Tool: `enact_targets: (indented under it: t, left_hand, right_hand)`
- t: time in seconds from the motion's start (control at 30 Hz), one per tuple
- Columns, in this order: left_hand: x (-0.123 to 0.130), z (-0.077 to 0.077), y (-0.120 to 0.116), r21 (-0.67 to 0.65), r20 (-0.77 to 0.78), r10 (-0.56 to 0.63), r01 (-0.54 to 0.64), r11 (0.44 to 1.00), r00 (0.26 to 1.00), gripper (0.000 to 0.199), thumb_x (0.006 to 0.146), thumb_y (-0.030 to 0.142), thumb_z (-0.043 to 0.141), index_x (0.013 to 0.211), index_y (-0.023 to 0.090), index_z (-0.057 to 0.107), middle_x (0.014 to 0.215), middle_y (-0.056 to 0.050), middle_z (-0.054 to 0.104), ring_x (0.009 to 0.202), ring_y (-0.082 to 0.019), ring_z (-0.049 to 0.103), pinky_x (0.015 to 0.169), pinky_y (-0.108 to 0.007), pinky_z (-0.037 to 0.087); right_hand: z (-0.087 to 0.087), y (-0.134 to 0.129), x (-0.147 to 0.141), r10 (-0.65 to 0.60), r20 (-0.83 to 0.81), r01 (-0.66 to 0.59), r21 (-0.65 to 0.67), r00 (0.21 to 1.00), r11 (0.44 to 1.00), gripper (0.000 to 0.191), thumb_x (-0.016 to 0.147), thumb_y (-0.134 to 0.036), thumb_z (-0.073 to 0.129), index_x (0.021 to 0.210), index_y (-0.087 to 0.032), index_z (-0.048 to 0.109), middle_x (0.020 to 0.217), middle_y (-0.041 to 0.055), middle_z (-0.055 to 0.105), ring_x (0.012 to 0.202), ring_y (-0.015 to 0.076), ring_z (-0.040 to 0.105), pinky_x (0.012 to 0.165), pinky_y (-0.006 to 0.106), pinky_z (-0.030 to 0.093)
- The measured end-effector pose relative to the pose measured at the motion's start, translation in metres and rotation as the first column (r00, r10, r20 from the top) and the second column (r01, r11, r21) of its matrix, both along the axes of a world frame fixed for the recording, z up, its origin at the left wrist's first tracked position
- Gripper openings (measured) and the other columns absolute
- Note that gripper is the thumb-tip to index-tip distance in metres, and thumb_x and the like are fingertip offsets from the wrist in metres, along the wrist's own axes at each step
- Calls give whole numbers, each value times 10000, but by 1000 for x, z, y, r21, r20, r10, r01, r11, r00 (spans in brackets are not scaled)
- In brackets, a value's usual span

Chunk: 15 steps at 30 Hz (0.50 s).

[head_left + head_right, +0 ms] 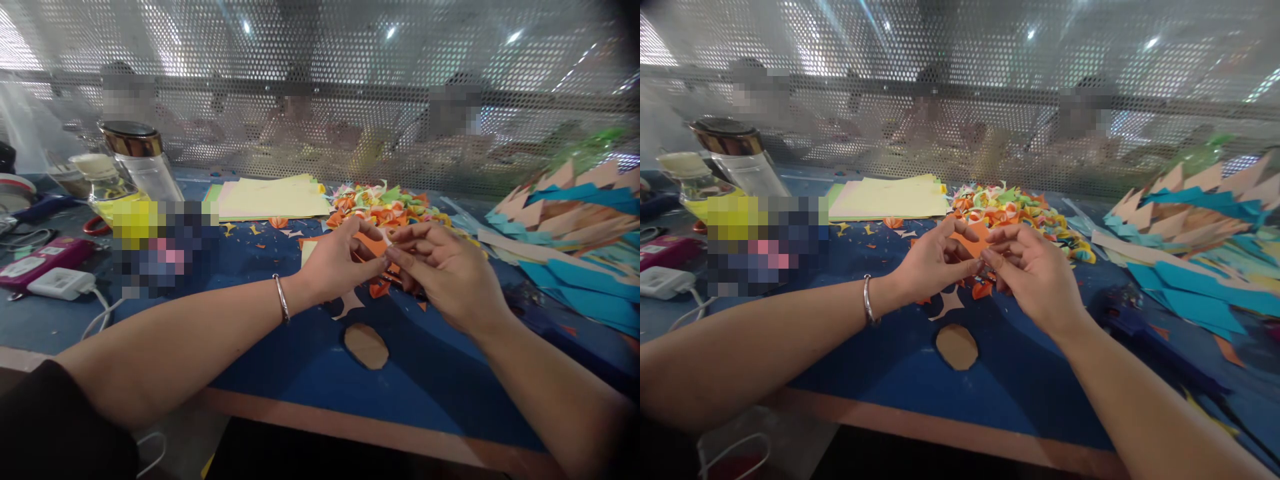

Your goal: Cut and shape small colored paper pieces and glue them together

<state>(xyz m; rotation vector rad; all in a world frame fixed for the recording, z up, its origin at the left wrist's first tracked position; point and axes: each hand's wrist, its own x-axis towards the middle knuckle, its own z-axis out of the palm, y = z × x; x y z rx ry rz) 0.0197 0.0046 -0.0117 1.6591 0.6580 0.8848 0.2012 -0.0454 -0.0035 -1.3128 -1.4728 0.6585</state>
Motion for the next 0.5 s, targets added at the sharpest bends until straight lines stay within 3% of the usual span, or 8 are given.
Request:
enact_targets:
  t: [0.27,0.5]
  left_hand:
    - [1,3,-1,-7,2,0,0,1000,1000,316,829,213,749,1026,220,501,693,51,650,590,-97,632,579,-236,465]
    - [3,1,-1,-21,42,-8,9,1000,999,313,847,208,758,1019,221,496,664,63,643,594,-98,651,570,-221,474]
  right_hand:
    - [0,-1,-1,-2,-4,2,17,1000,1000,475,744,-620,873,938,-263,626,699,-13,699,401,121,538,366,285,426]
    - [0,-3,0,-12,8,12,14,1000,1000,389,847,-591,796,974,-255,647,522,-46,624,382,131,527,370,266,401]
